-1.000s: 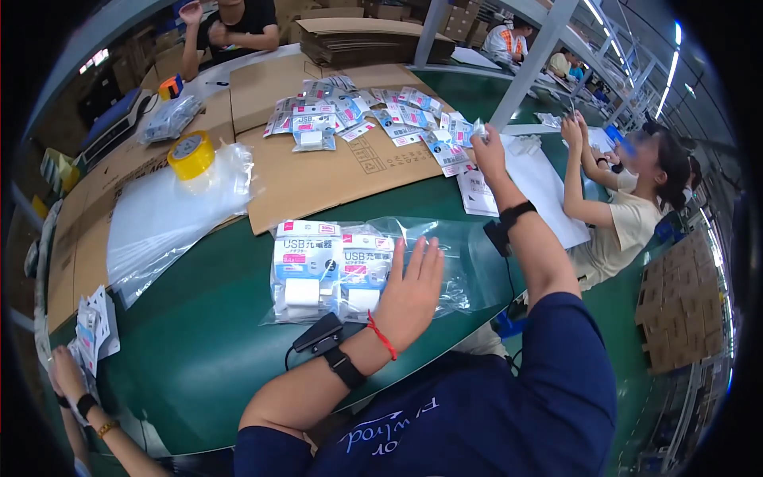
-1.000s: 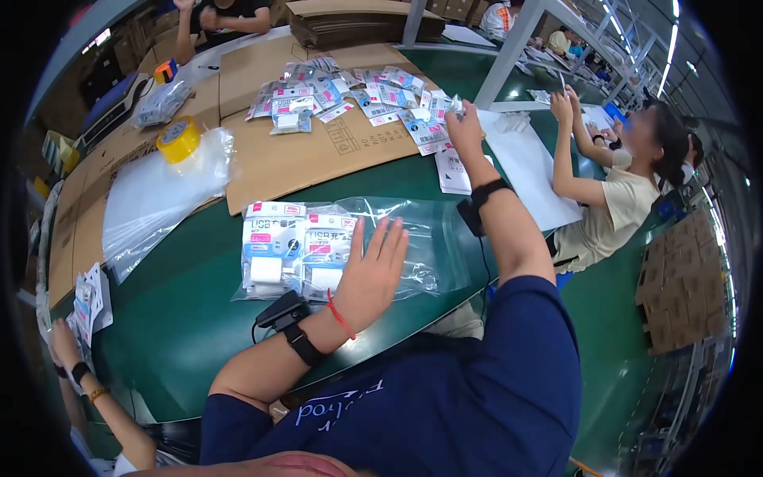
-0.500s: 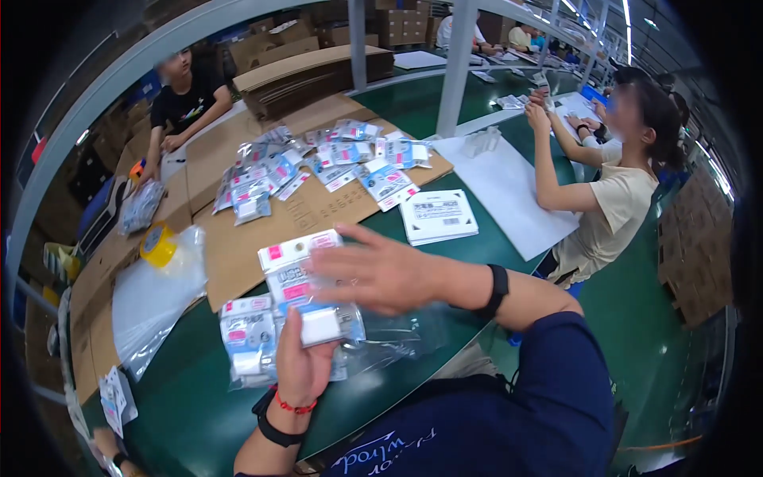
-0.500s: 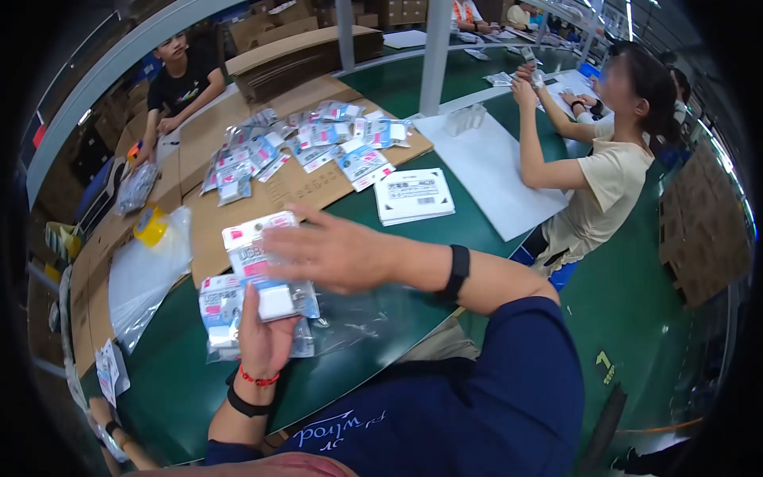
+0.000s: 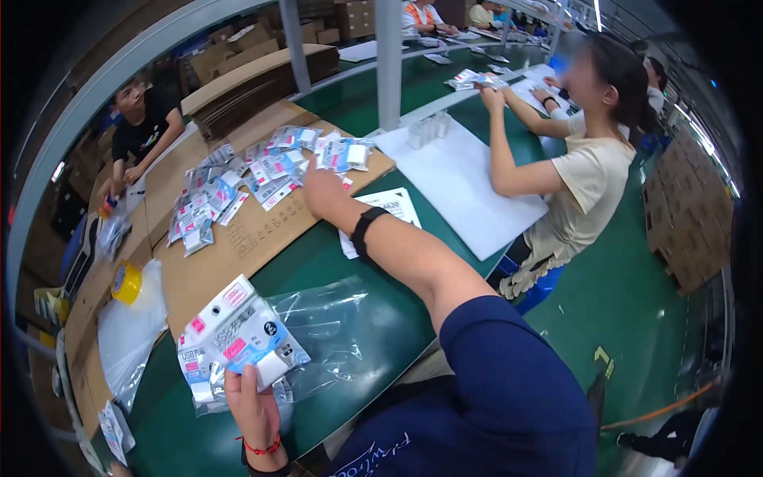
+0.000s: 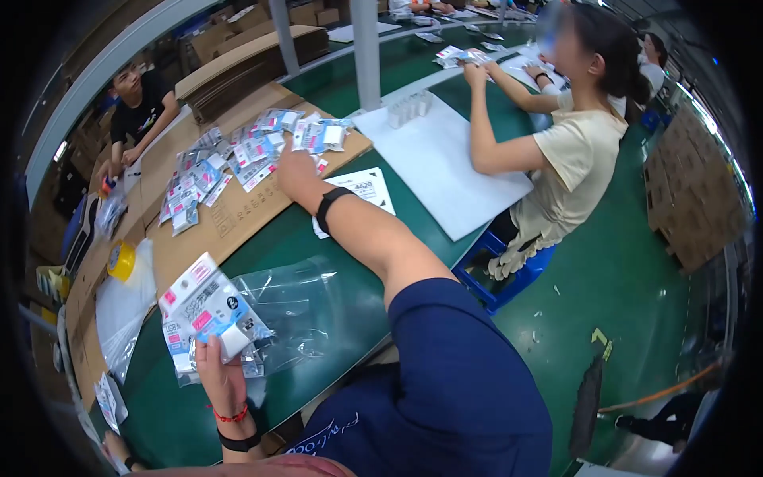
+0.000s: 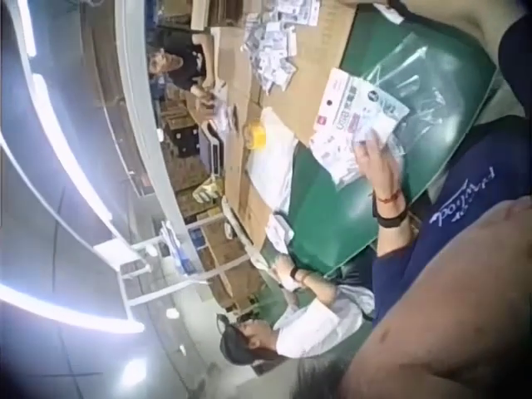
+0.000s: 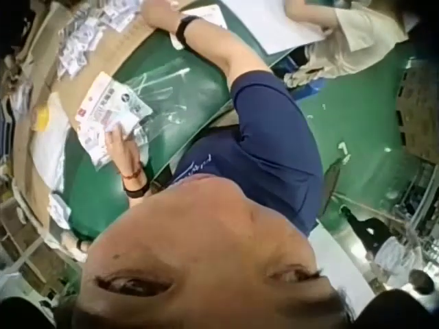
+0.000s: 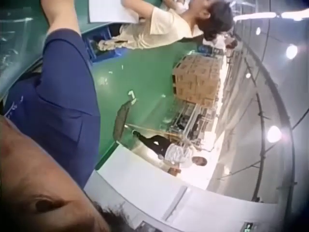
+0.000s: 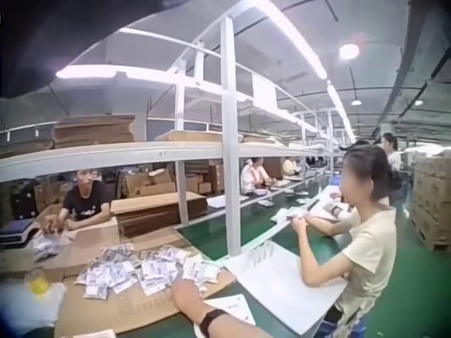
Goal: Placing multiple individual product packets into larger plastic bags at an assembly station.
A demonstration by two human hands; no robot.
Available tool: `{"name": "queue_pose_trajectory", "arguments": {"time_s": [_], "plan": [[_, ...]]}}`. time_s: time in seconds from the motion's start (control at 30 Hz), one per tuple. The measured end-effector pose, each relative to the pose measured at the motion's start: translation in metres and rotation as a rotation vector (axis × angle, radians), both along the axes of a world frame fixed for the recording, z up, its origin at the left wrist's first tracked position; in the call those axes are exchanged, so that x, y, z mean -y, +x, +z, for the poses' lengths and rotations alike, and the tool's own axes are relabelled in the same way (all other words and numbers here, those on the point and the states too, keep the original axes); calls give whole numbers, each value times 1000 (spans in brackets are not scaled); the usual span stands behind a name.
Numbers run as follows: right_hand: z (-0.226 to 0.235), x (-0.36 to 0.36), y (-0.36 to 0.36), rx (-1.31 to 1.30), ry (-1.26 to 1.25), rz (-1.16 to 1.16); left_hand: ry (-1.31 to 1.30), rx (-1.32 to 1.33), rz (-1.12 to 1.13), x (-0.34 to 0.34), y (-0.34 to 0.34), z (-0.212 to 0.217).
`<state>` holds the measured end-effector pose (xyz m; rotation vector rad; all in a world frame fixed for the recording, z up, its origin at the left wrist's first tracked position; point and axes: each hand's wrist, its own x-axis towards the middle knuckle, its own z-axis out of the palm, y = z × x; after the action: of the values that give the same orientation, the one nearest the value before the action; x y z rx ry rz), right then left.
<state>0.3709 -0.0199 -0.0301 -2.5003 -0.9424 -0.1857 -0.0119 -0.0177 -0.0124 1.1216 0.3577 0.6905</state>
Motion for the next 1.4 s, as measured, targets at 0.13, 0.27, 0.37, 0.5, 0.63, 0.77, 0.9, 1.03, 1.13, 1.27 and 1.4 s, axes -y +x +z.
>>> {"name": "queue_pose_trajectory", "arguments": {"time_s": [0.13,0.27,0.37,0.5,0.63,0.77,0.9,1.03,1.13,1.27,1.4], "plan": [[-6,9,1,143,120,127,-12,-58,7,11,8,11],[2,20,0,-240,304,166,-168,-74,76,10,18,24],[-17,22,-2,-1014,873,408,-164,-134,25,-4,32,27],[4,37,-80,-1418,1017,901,13,-197,2,-27,31,39],[6,61,-119,-1552,1015,1099,183,-279,107,-10,52,42],[13,91,-123,-1837,1010,1157,416,-323,138,-15,73,17],[7,75,-126,-1844,925,1251,714,-361,199,-17,73,13],[-17,69,-116,-1827,1021,1127,485,-362,208,-5,95,14],[7,84,-120,-1910,1078,1000,171,-221,163,7,114,23],[18,102,-120,-1705,1019,1061,126,-138,225,11,121,16],[23,98,-128,-1480,887,849,414,-209,235,15,113,13]]}}
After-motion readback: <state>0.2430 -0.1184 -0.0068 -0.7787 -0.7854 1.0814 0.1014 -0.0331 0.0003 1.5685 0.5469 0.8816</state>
